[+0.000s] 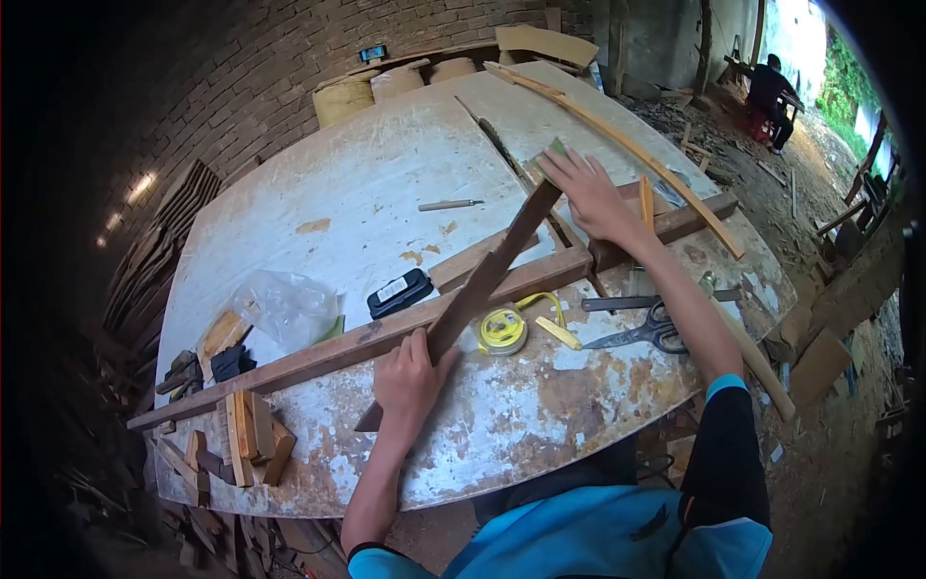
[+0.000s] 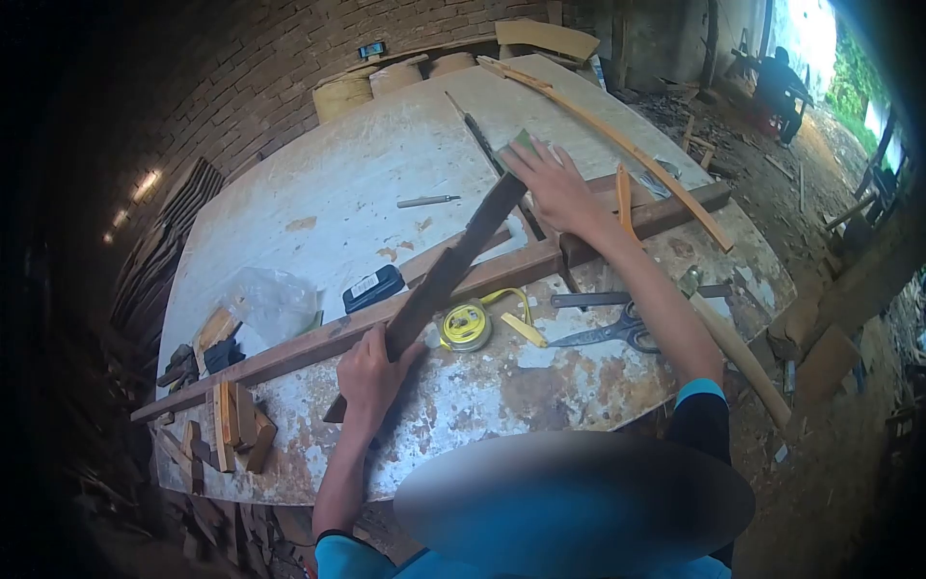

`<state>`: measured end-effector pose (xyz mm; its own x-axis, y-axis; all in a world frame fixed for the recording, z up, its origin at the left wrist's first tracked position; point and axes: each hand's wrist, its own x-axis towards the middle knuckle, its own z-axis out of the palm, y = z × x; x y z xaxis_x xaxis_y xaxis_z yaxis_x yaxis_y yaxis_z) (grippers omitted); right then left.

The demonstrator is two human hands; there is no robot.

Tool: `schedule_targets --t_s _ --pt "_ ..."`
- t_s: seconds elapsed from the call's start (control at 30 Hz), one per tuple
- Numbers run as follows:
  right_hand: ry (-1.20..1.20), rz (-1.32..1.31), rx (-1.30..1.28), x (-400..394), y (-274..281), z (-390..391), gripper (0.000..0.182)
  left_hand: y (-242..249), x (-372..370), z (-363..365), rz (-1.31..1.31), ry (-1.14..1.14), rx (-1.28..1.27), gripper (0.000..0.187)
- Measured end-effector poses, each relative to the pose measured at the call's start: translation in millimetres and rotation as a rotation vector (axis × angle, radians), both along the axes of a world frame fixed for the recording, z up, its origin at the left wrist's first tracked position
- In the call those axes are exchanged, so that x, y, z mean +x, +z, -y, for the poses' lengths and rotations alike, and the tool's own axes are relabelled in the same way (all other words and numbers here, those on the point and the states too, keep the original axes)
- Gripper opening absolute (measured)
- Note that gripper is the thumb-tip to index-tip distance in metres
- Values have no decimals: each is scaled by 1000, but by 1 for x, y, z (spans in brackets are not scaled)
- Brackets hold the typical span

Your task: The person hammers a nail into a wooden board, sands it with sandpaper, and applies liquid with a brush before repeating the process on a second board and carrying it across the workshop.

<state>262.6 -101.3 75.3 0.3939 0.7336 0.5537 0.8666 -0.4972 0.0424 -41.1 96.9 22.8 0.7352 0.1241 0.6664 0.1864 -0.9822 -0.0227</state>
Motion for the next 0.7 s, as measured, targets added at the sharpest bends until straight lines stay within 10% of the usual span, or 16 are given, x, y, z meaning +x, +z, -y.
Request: schedule_targets --t_s 0.7 --pt "-7 73 50 -24 -9 10 65 2 1 25 -72 168 64 14"
